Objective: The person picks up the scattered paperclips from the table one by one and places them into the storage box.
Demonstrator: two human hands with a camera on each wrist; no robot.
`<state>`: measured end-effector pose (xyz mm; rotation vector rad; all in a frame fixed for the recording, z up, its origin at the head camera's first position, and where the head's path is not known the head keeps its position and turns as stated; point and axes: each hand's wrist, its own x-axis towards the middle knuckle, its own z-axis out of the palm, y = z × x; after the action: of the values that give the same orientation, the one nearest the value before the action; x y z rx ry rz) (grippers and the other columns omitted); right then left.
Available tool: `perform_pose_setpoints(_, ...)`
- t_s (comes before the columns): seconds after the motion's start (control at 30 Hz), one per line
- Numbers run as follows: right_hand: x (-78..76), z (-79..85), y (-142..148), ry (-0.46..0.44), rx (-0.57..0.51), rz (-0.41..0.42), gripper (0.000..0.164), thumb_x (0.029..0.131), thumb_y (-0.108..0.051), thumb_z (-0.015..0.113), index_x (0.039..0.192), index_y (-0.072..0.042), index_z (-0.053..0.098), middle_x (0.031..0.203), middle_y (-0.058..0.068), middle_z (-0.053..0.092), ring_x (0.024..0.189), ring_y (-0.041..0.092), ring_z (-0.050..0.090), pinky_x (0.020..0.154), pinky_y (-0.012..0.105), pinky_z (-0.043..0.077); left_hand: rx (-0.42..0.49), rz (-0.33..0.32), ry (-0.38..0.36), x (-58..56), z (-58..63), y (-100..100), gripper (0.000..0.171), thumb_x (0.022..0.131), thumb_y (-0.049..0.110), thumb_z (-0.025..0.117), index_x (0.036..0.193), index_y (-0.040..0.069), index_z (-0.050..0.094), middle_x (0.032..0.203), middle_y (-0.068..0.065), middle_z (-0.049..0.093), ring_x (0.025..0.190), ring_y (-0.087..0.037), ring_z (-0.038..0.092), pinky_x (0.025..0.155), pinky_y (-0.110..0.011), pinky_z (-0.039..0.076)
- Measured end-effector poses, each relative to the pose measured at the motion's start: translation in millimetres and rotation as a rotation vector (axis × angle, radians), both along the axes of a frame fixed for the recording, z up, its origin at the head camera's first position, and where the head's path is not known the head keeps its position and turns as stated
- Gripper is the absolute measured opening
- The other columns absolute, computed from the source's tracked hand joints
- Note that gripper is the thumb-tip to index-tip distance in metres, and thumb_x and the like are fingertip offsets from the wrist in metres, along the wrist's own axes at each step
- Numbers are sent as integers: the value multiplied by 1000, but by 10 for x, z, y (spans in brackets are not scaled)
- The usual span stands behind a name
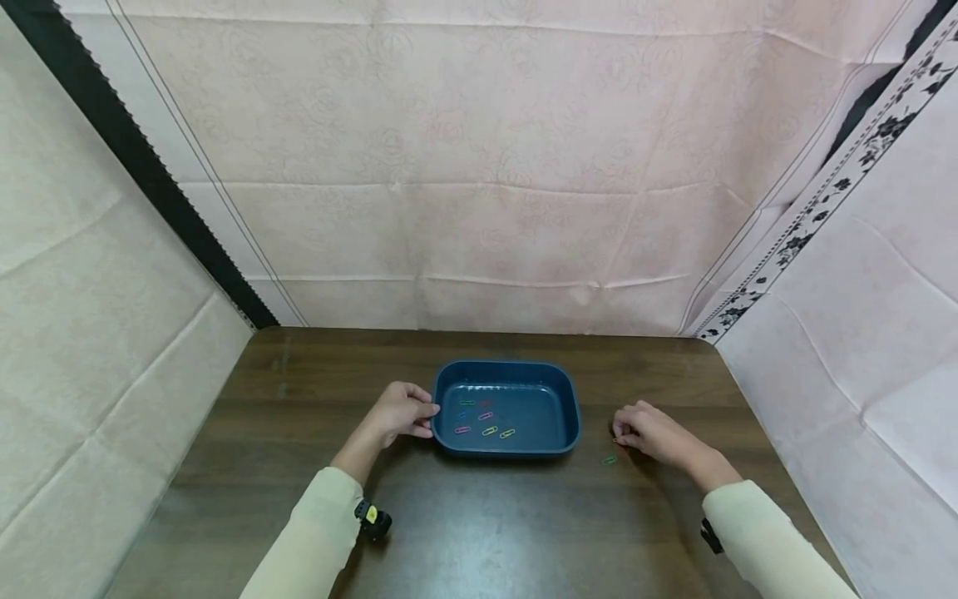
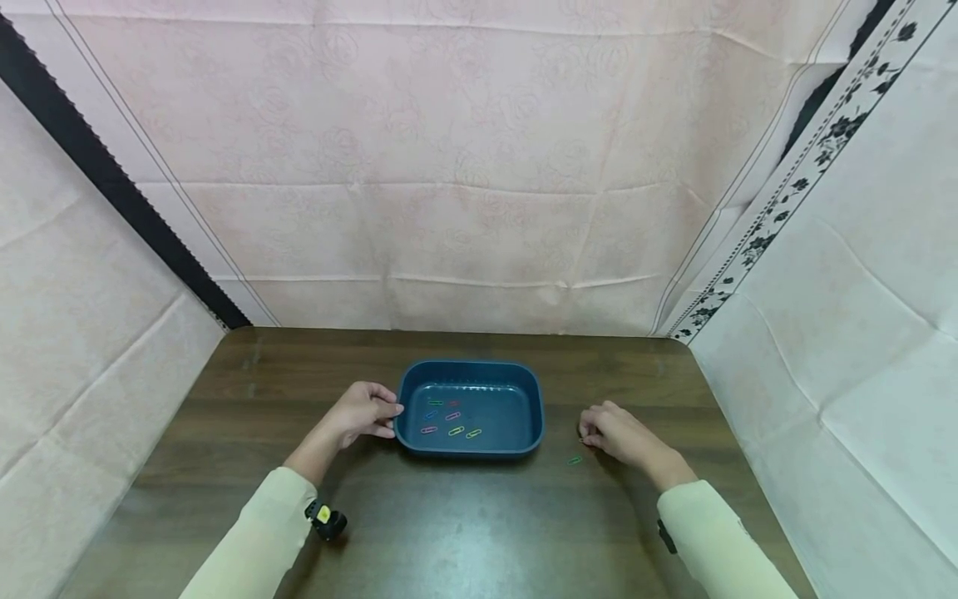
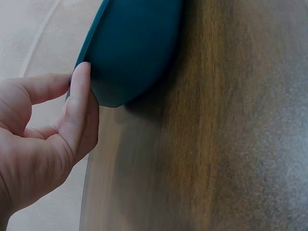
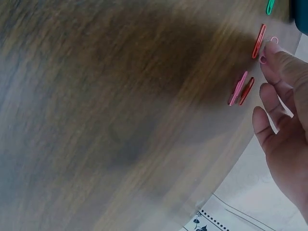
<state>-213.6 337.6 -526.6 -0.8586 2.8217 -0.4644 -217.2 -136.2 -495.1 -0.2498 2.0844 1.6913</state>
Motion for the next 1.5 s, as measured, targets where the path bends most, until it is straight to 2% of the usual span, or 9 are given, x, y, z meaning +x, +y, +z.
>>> perform_pose_setpoints(0.33,-7,93,-15,32,-41,-40,10,94,-12,76,92,-21,71,86,-16,63,85,7,52,71,25,51,-2,7,-9,-5,-25,-8,22,100,8,68,117,-4,61,102,-23,64,76,-25,68,72,-36,67)
perform_pose_setpoints(0.47,-14,118,2,50,-65,-54,9,93,-11,76,96,-20,74,90,-14,68,87,7,56,74,29,54,-3,-1,-6,-7,-24,-8,22,100,8,67,117,-4,61,103,-24,63,76,-24,68,72,-36,67)
perform_pose_setpoints(0.63,-28,174,2,54,-109,-77,9,93,-11,76,96,-19,74,89,-14,66,86,7,57,74,29,53,0,-5,-10,-15,-9,-5,22,101,8,66,118,-4,60,104,-25,63,76,-24,68,72,-36,67)
perform_pose_setpoints(0.8,-56,270,-27,63,-145,-93,11,94,-11,75,96,-21,72,88,-14,64,86,6,56,73,27,53,4,-3,-15,-22,1,-1,22,100,8,67,118,-4,60,105,-25,63,76,-24,68,73,-36,67)
perform_pose_setpoints(1.0,-82,425,-103,88,-182,-67,8,96,-11,73,98,-18,71,91,-12,62,87,7,54,73,27,52,6,-4,-13,-35,-6,-1,22,100,8,67,118,-4,60,104,-25,63,75,-24,67,72,-36,67)
perform_pose_setpoints(1.23,-115,570,-209,68,-220,-77,6,98,-14,70,101,-20,70,94,-11,62,86,7,54,72,24,52,0,-1,-16,-30,-18,-2,22,100,8,67,118,-4,61,104,-24,63,75,-24,68,72,-36,67)
perform_pose_setpoints(1.5,-168,694,-375,87,-284,-73,6,97,-16,72,102,-16,69,93,-9,63,84,7,55,70,24,53,-8,9,-15,-23,-24,-7,23,100,8,68,119,-4,61,102,-21,63,75,-24,67,72,-36,67)
